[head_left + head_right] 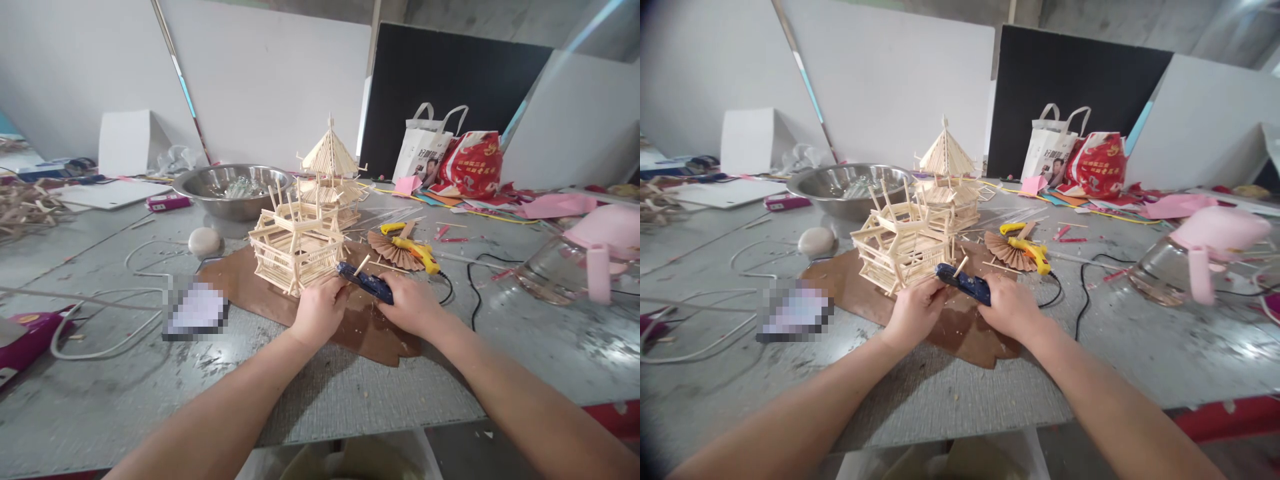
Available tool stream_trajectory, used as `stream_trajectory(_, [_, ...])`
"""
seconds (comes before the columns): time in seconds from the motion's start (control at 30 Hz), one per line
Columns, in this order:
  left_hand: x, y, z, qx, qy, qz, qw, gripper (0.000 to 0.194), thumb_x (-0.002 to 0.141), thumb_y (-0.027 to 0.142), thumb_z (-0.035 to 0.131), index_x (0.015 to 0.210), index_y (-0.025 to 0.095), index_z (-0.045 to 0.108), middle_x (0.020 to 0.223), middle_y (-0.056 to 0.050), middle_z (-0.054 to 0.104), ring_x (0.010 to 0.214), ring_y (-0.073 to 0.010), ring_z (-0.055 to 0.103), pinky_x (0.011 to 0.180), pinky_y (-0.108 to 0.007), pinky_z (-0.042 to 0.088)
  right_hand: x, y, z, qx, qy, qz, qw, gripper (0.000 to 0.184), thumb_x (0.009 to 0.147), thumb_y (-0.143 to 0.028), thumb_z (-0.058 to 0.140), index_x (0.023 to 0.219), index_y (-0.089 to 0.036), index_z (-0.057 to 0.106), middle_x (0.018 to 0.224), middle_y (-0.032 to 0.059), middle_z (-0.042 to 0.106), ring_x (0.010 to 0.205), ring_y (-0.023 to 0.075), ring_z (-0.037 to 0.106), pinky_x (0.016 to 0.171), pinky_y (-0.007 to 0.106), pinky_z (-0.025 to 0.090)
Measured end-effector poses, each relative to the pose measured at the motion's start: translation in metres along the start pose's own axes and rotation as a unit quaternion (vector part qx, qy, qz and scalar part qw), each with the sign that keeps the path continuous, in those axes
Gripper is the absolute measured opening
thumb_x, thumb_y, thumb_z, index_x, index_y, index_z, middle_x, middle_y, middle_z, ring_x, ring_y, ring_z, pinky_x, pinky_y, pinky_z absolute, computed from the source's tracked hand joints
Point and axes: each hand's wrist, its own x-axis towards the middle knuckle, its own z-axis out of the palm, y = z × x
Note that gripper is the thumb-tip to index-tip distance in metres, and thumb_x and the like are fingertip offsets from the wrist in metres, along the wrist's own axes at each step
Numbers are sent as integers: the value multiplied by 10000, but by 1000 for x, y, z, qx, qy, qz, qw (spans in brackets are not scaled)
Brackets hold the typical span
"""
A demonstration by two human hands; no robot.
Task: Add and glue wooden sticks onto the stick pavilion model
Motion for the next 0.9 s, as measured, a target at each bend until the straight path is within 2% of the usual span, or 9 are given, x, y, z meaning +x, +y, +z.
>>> stream_trajectory(0.27, [0,5,-3,2,4,-8,1000,127,742,131,475,719,170,593,694,-26,627,696,-149,579,642,-242,427,0,0,2,1,24,-6,1000,296,702,-295,462,964,-172,525,877,65,614,796,207,564,635,279,368])
stream_trajectory(0.43, [0,6,-2,0,5,-13,1000,121,749,155,478,708,172,592,673,-23,623,676,-143,571,630,-238,418,0,0,1,-3,16,-5,1000,286,721,-347,458,944,-182,528,871,59,618,781,201,567,621,276,363])
stream_trajectory(0.9, [0,7,-2,5,-11,-43,999,163,757,204,471,665,174,602,609,-22,599,614,-138,551,572,-225,381,2,-1,-2,-48,-16,6,999,217,705,-328,470,862,-182,506,822,53,627,759,201,583,556,255,331])
